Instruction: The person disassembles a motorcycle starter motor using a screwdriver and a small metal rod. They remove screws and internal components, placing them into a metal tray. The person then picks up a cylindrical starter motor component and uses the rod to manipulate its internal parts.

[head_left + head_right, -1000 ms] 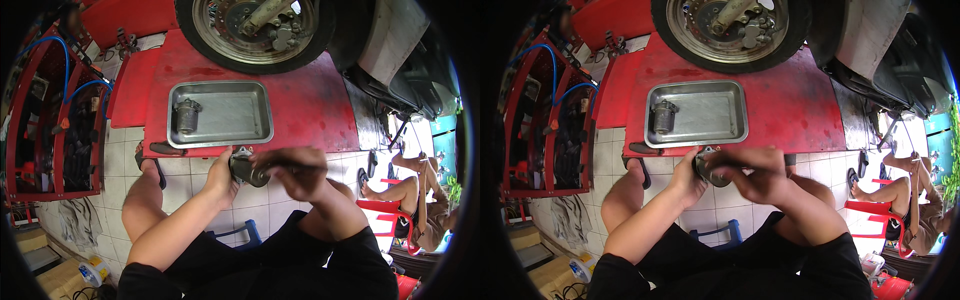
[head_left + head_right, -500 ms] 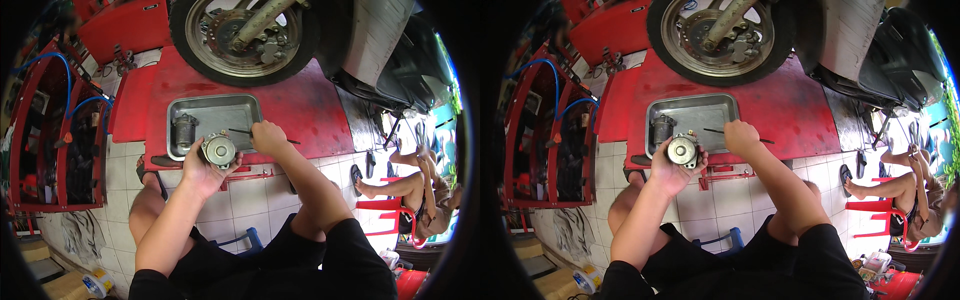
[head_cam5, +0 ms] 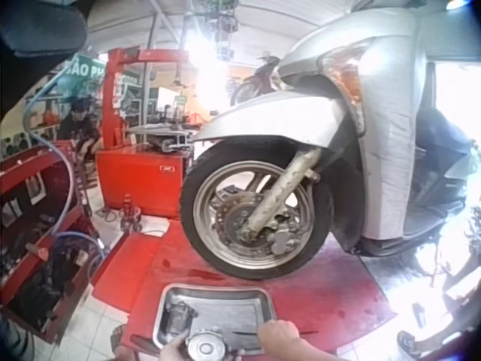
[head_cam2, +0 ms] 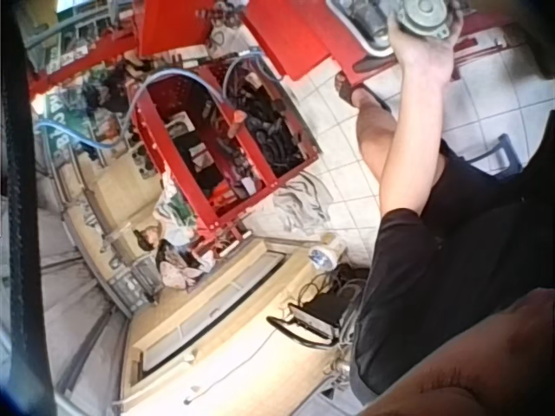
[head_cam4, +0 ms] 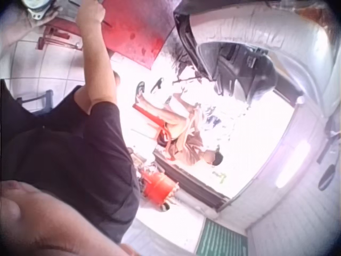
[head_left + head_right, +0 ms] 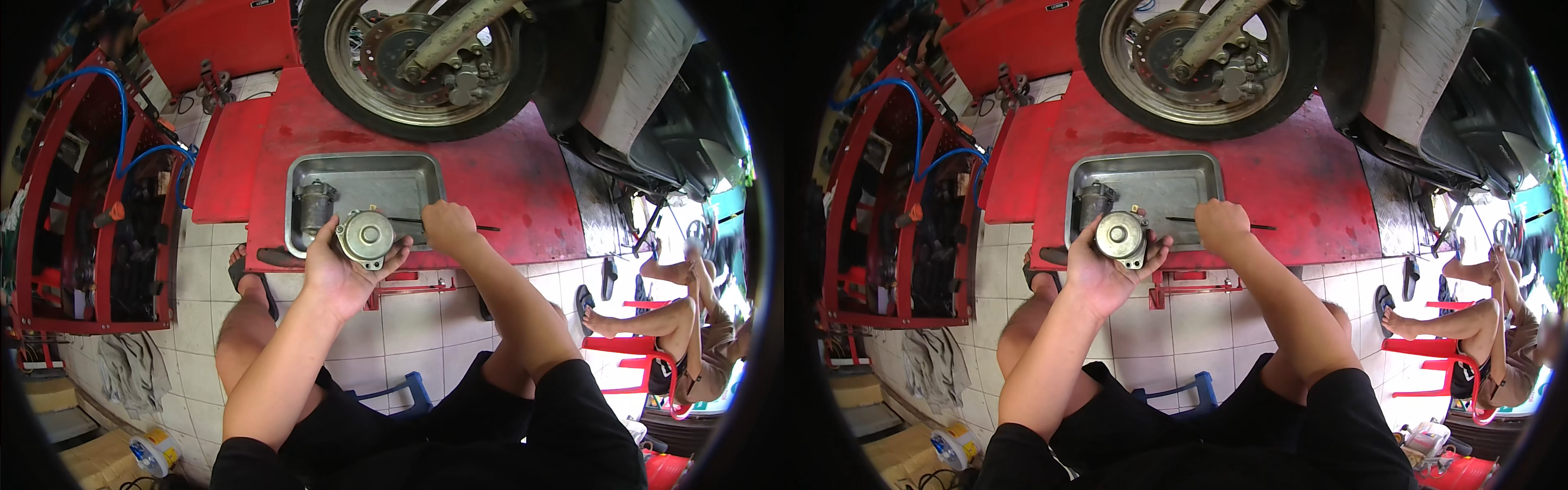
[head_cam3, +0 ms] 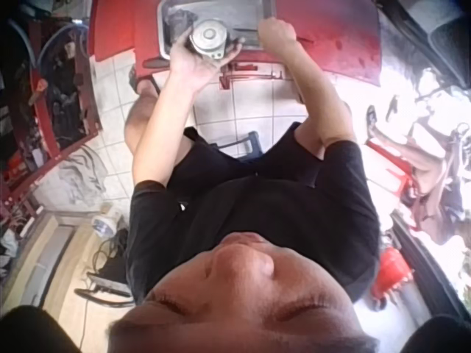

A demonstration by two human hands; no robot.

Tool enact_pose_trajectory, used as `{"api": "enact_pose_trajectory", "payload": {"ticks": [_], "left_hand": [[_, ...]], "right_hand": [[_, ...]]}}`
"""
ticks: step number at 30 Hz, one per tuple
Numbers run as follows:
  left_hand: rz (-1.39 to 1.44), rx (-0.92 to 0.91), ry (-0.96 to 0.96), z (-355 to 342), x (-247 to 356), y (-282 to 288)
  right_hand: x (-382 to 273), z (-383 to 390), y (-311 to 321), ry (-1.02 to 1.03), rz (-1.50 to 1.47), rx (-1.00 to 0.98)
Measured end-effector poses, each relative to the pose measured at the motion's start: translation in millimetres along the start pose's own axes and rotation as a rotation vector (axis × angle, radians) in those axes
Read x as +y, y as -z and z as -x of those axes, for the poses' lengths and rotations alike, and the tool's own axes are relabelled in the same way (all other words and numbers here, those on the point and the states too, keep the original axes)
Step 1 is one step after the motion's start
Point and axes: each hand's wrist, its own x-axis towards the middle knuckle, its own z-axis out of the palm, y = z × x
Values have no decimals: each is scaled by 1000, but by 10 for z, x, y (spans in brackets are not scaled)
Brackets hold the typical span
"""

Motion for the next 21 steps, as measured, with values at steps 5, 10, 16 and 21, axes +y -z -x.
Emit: {"api": "enact_pose_trajectory", "payload": {"ticks": [5, 10, 16, 21], "left_hand": [[-28, 40, -35, 8, -7, -86], [58, 31, -56, -76, -2, -11], [128, -99, -87, -139, 34, 115], [149, -115, -131, -185, 43, 144]], "right_hand": [[32, 66, 91, 15, -147, 127], [181, 83, 189, 142, -458, 345], [288, 70, 229, 193, -641, 315], [312, 110, 222, 162, -753, 321]]}}
